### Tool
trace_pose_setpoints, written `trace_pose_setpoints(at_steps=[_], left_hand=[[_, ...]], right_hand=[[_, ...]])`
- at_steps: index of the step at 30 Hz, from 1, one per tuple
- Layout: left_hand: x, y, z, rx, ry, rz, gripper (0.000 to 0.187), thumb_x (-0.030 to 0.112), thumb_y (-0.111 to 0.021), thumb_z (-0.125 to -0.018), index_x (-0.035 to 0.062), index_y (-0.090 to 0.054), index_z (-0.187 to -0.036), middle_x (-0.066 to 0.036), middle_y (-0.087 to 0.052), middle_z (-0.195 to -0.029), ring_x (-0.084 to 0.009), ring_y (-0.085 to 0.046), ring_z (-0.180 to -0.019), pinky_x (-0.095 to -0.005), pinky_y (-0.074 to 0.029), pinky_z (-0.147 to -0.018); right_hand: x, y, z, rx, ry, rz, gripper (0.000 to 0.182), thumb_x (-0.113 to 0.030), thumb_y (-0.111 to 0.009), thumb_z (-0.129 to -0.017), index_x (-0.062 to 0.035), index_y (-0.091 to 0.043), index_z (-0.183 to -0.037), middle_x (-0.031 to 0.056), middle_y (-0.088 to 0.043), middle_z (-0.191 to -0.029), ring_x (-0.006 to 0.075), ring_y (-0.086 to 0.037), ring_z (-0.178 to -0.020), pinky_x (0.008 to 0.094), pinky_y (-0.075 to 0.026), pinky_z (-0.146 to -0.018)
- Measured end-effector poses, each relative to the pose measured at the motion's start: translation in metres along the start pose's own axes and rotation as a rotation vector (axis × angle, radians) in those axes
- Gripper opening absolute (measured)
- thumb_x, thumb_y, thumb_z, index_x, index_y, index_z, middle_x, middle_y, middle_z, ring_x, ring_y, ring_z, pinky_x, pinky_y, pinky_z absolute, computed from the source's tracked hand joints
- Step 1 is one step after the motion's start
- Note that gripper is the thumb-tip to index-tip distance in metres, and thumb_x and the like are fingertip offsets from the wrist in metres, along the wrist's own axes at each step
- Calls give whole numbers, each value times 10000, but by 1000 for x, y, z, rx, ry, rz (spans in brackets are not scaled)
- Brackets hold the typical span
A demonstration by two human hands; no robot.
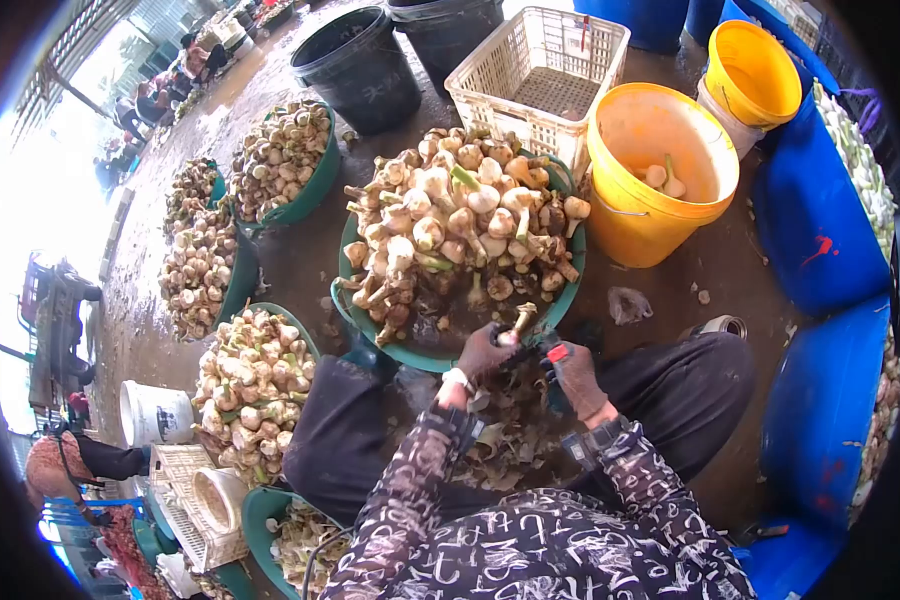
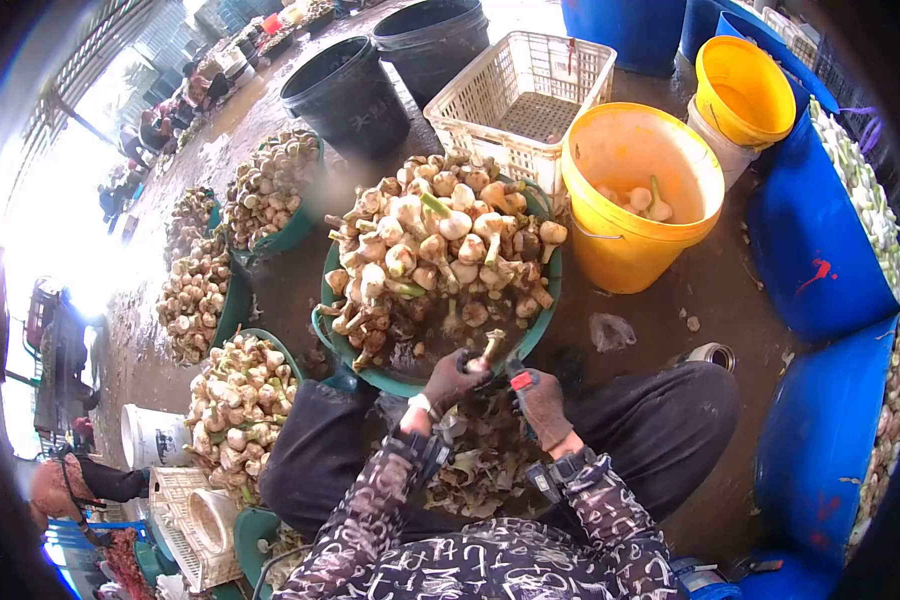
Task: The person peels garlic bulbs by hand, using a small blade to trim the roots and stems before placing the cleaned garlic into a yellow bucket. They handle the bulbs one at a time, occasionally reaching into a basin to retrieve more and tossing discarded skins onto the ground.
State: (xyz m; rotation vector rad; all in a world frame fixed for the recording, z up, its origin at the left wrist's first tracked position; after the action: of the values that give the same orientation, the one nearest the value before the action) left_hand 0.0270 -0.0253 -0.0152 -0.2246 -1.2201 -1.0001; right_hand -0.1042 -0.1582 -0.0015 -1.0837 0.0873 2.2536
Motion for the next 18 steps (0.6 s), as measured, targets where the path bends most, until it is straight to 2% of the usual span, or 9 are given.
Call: trace_pose_setpoints(at_steps=[2, 3, 5, 9, 12, 13, 14, 16, 18], left_hand=[[28, 5, 44, 17, -45, 95, 482, 276, -760, -733, -2, -598, -1092, -120, -663, -939, -147, -606, -848, -297, -482, -775], [57, -23, 44, 152, -221, -131, 447, 244, -760, -719, 19, -612, -1075, -147, -654, -969, -204, -632, -876, -315, -485, -776], [62, -16, 74, 184, -272, -257, 407, 223, -761, -710, 46, -632, -1053, -164, -636, -995, -266, -633, -910, -338, -487, -789], [63, -7, 98, 200, -226, -221, 414, 215, -775, -681, 59, -645, -1041, -157, -624, -983, -297, -622, -901, -347, -485, -795], [65, -4, 104, 208, -287, -168, 395, 203, -781, -699, 34, -647, -1030, -120, -644, -993, -230, -629, -898, -319, -486, -802], [62, -4, 106, 109, -214, 26, 400, 199, -780, -715, 18, -637, -1042, -95, -647, -1008, -189, -618, -905, -302, -483, -807], [61, -5, 107, 9, -141, 217, 405, 194, -779, -731, 3, -628, -1055, -71, -650, -1022, -149, -608, -912, -284, -480, -812], [54, -10, 110, 61, -115, 279, 414, 192, -772, -746, -10, -615, -1071, -59, -645, -1034, -124, -592, -920, -273, -474, -823], [49, -16, 111, 109, -100, 389, 476, 199, -773, -754, -17, -572, -1127, -48, -642, -1033, -109, -578, -930, -264, -463, -849]], right_hand=[[-23, -24, 18, 143, 316, 520, 380, -386, -647, -816, -7, -667, -844, 195, -630, -722, 321, -633, -687, 403, -466, -624], [-33, 8, 17, 179, 351, 588, 380, -386, -647, -816, -7, -667, -844, 195, -630, -722, 321, -633, -687, 403, -466, -624], [-17, -8, 22, 105, 441, 471, 363, -353, -657, -800, 9, -653, -829, 213, -613, -720, 343, -625, -701, 406, -453, -627], [-4, -18, 33, 75, 466, 630, 333, -318, -648, -813, 11, -653, -862, 251, -608, -784, 348, -630, -741, 408, -460, -646], [-5, -18, 44, -44, 470, 543, 315, -292, -625, -846, 20, -645, -888, 205, -650, -823, 315, -633, -715, 397, -473, -657], [-4, -15, 46, -44, 473, 545, 315, -292, -625, -846, 20, -645, -888, 205, -650, -823, 315, -633, -715, 397, -473, -657], [-4, -15, 48, -153, 476, 404, 327, -304, -584, -878, 12, -641, -944, 159, -663, -854, 282, -632, -730, 377, -484, -669], [1, -15, 48, -269, 483, 265, 344, -316, -543, -910, 3, -636, -1000, 113, -676, -885, 249, -631, -745, 356, -495, -682], [26, -23, 51, -448, -201, -355, 433, -373, -482, -943, 1, -587, -1134, 42, -650, -921, 172, -611, -805, 297, -498, -736]])
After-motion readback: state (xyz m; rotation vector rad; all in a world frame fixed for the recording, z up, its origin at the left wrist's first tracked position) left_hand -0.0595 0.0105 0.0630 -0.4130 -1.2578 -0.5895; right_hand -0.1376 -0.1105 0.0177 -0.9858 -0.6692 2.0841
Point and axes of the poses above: each hand's wrist, its own z-axis away from the middle knuckle, its own y-axis out of the back of the hand, x = y × z, the point moved 4 cm from there along -z, towards the middle knuckle
